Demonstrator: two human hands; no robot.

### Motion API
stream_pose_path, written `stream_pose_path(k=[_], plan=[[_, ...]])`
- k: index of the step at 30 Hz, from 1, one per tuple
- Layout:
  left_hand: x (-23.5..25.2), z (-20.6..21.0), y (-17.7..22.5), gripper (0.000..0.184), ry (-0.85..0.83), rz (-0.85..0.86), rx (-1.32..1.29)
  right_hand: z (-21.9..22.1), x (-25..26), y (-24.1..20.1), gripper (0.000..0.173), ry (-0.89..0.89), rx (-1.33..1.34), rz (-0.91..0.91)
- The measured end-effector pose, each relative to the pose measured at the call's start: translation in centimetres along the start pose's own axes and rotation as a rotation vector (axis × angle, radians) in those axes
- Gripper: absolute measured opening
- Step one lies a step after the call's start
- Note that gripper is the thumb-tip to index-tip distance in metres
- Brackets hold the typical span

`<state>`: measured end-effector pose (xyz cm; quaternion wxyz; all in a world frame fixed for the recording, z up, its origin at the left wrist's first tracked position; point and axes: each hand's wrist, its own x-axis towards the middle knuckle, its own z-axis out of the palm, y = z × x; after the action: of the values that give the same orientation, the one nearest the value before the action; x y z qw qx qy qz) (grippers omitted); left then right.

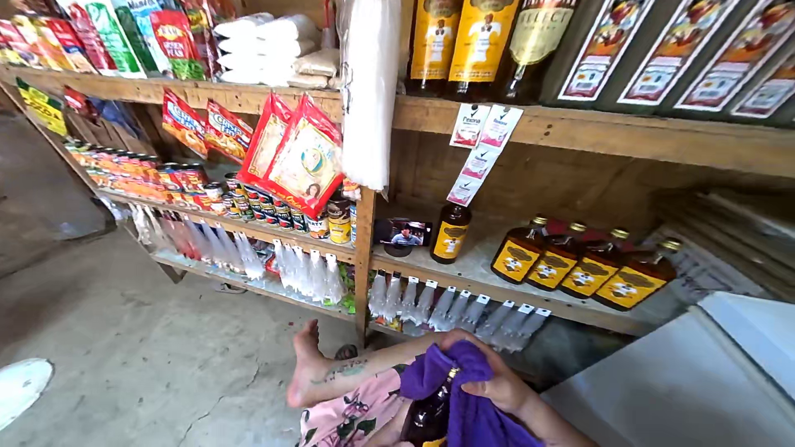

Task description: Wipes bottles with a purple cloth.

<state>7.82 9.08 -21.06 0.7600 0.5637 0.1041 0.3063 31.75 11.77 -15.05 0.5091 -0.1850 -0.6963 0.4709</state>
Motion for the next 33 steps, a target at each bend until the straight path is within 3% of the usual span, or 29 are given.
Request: stream_pose_path(k=[5,8,14,19,25,29,33], plan=[[0.3,-0.2,-0.2,0.096,0.054,-0.059,0.049,1.6,0.7,0.5,0.027,0.213,0.017,0.057],[0.4,-0.1,-0.3,0.099,0.1,-0.082,0.02,2.0,0.8,0.5,0.028,0.281,-0.009,0.066],[0.1,-0.8,-1.6,0.081,0.073,0.017,-0.076,3.6,1.0,1.2,0.049,0.387,-0.156,0.017],[-0.3,-1.2,-2.3,0.078,0.121,0.019,-0.161,4.5,1.7,1.7,0.062,0.361,-0.259,0.049],[-0.2,-1.2,-1.9,0.065,0.039,0.089,-0.135,2.9,1.1,1.2,0.047,0.266,-0.075,0.06],[0.2,0.4,1.1,0.085,0.118,-0.01,-0.017,1.0,0.3,1.2,0.044,0.195,-0.105,0.053],[0.6,-1.2,-1.6,0.065,-0.067,0.121,-0.108,0.5,-0.7,1.4,0.046,0.199,-0.097,0.055]])
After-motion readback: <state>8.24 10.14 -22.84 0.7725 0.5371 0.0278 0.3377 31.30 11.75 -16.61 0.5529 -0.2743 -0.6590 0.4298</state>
